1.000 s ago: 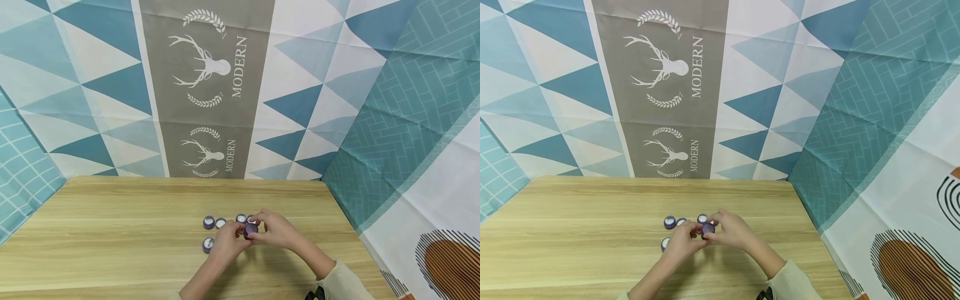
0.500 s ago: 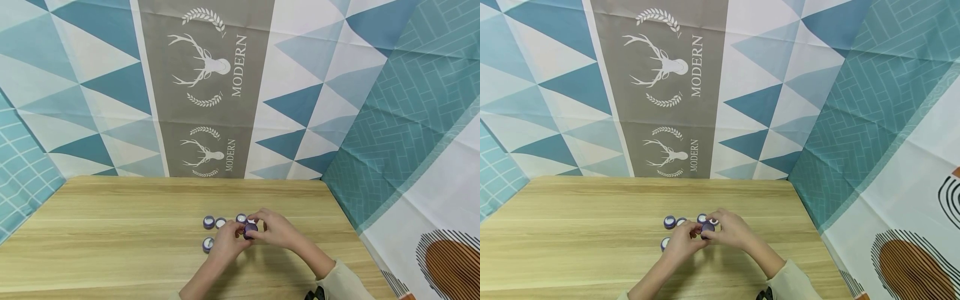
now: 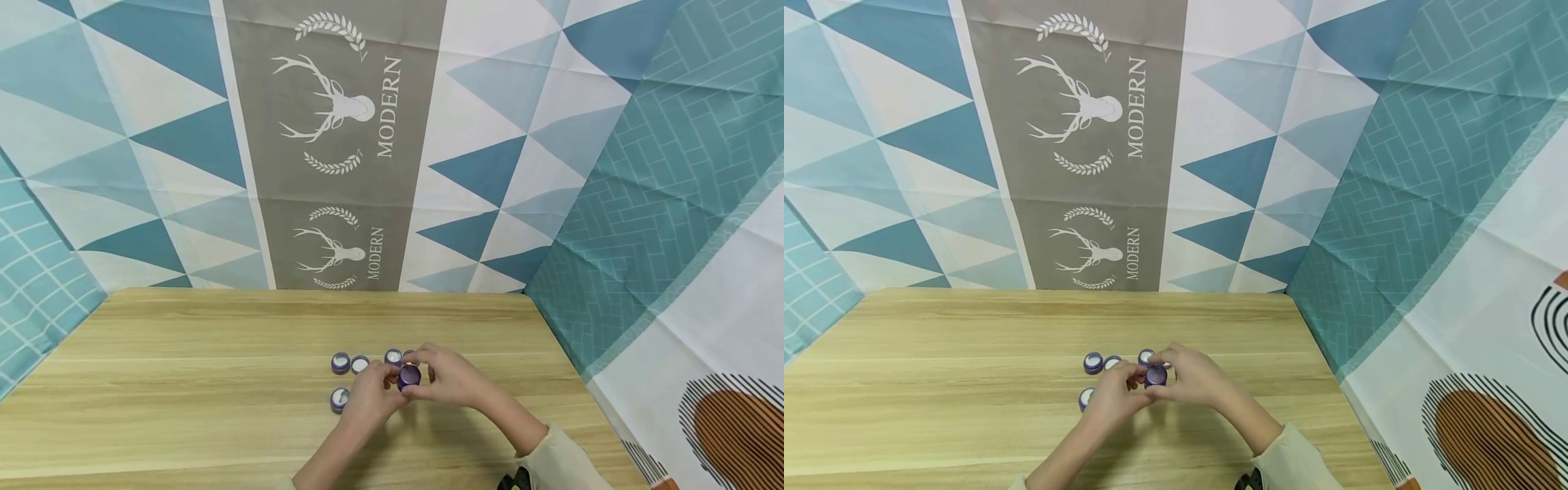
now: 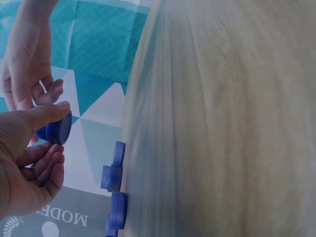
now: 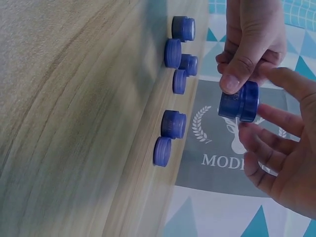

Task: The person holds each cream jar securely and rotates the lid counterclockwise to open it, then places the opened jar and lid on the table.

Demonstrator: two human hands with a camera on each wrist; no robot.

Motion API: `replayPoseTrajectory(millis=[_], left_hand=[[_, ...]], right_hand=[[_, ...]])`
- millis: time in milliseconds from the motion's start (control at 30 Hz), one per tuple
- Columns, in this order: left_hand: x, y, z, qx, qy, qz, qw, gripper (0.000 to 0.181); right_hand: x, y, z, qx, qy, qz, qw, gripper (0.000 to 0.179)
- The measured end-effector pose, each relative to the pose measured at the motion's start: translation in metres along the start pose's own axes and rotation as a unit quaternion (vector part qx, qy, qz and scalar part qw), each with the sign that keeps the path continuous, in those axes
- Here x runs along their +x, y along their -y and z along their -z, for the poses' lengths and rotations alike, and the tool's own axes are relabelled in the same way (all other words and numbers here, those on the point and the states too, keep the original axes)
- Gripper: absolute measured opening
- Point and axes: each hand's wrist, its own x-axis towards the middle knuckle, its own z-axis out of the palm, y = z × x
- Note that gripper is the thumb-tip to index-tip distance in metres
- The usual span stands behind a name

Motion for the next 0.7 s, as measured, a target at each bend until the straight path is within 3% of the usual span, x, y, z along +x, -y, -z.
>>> replayPoseTrajectory(millis=[133, 333, 500, 700], left_hand=[[0.0011, -0.0007, 0.0008, -0.006, 0.0, -0.002, 1.0, 0.025], [0.0005, -0.001, 0.0019, -0.012, 0.011, 0.007, 0.9998, 0.023], [0.0008, -0.0013, 0.0009, -0.002, 0.007, 0.003, 1.0, 0.025], [0.0011, -0.001, -0.0006, -0.003, 0.001, -0.004, 1.0, 0.026]], right_hand=[[0.0004, -0.0003, -0.0006, 0.007, -0.018, -0.009, 0.9998, 0.048], [0.0013, -0.0009, -0.0025, -0.011, -0.033, -0.014, 0.9993, 0.033], [0.0014, -0.0016, -0.0019, -0.023, -0.017, -0.006, 0.9996, 0.026], [0.0001, -0.0033, -0.0009, -0.01, 0.008, 0.004, 0.9999, 0.03]])
